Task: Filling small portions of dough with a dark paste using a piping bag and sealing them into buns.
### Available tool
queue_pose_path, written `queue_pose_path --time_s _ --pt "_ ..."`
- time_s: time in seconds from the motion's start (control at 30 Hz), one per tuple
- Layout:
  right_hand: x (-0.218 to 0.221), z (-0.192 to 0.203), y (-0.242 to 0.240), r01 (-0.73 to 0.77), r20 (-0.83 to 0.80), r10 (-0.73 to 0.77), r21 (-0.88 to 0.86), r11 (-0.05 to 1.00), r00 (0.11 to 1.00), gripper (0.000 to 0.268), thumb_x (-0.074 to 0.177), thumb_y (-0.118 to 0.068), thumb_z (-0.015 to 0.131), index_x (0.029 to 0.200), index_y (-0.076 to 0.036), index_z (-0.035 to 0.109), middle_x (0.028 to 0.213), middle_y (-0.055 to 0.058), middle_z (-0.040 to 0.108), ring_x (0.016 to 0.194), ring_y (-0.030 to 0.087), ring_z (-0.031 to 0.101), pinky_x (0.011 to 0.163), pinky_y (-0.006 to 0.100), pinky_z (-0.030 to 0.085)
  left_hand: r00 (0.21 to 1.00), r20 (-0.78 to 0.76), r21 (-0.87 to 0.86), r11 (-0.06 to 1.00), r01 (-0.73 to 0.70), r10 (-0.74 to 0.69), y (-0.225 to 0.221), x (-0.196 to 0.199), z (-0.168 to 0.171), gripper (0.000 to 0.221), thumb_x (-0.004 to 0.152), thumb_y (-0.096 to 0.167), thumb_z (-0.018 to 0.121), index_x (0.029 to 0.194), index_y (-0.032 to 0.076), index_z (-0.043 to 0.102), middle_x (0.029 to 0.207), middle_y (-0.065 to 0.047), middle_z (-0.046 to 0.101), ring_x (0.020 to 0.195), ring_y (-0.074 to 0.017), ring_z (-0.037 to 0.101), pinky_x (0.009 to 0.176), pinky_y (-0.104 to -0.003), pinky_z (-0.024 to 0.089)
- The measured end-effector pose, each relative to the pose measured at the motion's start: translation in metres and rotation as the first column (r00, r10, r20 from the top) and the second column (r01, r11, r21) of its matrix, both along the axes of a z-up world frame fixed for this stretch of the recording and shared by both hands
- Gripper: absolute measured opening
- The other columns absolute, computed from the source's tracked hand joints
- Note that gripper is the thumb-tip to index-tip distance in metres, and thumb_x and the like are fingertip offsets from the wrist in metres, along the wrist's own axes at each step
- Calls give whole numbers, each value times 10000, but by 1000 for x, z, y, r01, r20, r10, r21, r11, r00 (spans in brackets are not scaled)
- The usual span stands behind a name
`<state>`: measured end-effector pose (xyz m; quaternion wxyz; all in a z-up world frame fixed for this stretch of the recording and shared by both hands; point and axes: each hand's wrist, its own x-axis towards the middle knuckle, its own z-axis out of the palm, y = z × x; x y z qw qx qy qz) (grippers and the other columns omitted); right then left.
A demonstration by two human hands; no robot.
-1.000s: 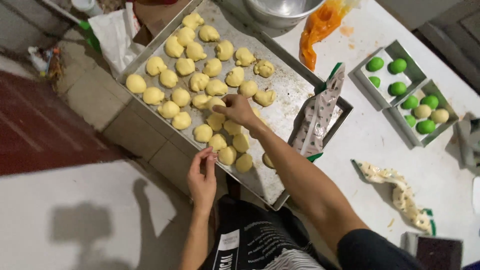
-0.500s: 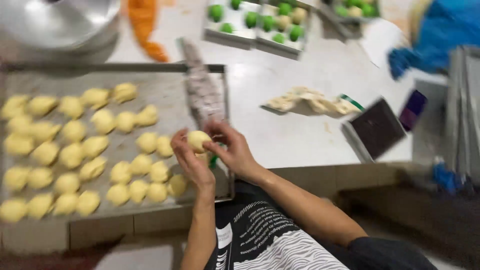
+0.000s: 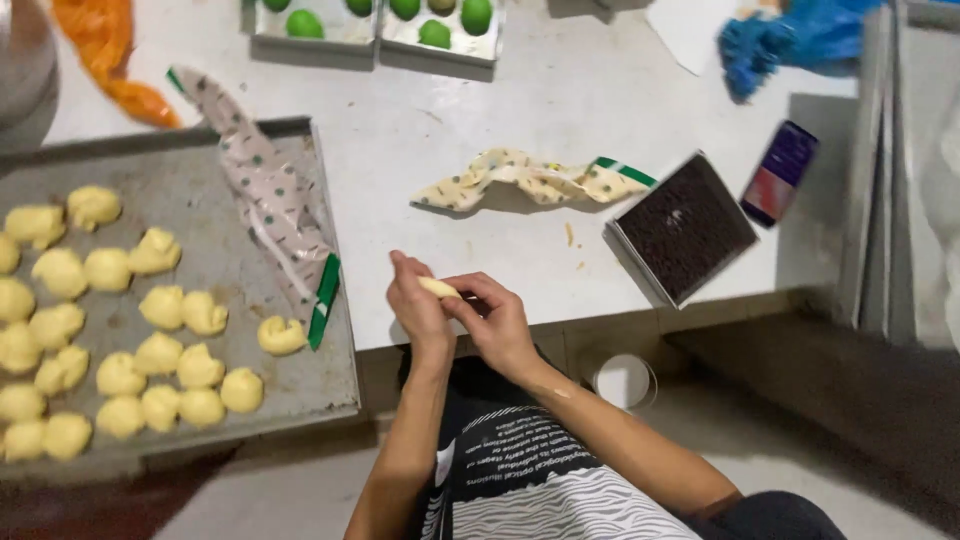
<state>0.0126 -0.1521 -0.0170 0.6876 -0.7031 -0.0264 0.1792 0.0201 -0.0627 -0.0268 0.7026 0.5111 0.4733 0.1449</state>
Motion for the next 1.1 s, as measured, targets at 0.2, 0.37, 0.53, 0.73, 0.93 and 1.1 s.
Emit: queue_pose_path --time_s 0.2,0.37,0.53,0.73,0.93,1.1 --pt "35 -13 -40 -171 -283 223 199 965 933 186 864 -85 689 1011 29 693 800 75 657 739 106 594 710 272 577 918 396 -481 843 241 -36 0 -13 -1 664 905 708 196 1245 185 424 983 -97 572 806 -266 656 607 -303 535" --pt "53 29 -33 -455 340 480 -155 877 809 239 855 -174 696 1023 -4 669 969 149 610 888 262 608 786 379 551 910 308 -95 943 320 -278 0 -47 -30 476 881 215 511 1318 65 397 1371 -161 442 1245 -326 458 1021 -407 410" --pt "35 38 -26 -432 496 738 -601 672 459 758 832 -515 615 1424 -93 400 1274 148 549 1264 436 417 1074 628 238 946 257 182 971 153 -198 11 -38 -66 517 745 -127 663 1211 74 567 1054 -100 648 976 -169 631 917 -321 513" --pt "89 -14 23 117 -378 -214 -263 958 901 672 927 -473 533 1209 136 500 1027 247 589 845 290 625 687 410 555 938 151 247 931 269 -311 56 -11 -25 509 762 -1 777 1225 99 592 1088 -118 681 1015 -155 632 942 -343 511" --pt "135 -73 53 616 -342 -581 -9 788 739 534 688 -195 777 1048 148 580 933 209 585 851 251 583 793 509 452 857 180 200 871 448 -482 89 -9 -28 511 796 -27 721 1265 49 534 1069 -170 658 1006 -180 578 921 -394 496" --pt "99 -80 39 663 -700 -286 351 661 655 179 803 -123 590 926 5 569 681 61 567 589 195 597 690 395 551 742 108 174 747 641 -662 102 -18 -37 552 751 -43 733 1262 70 557 1072 -195 639 1018 -243 584 926 -452 482"
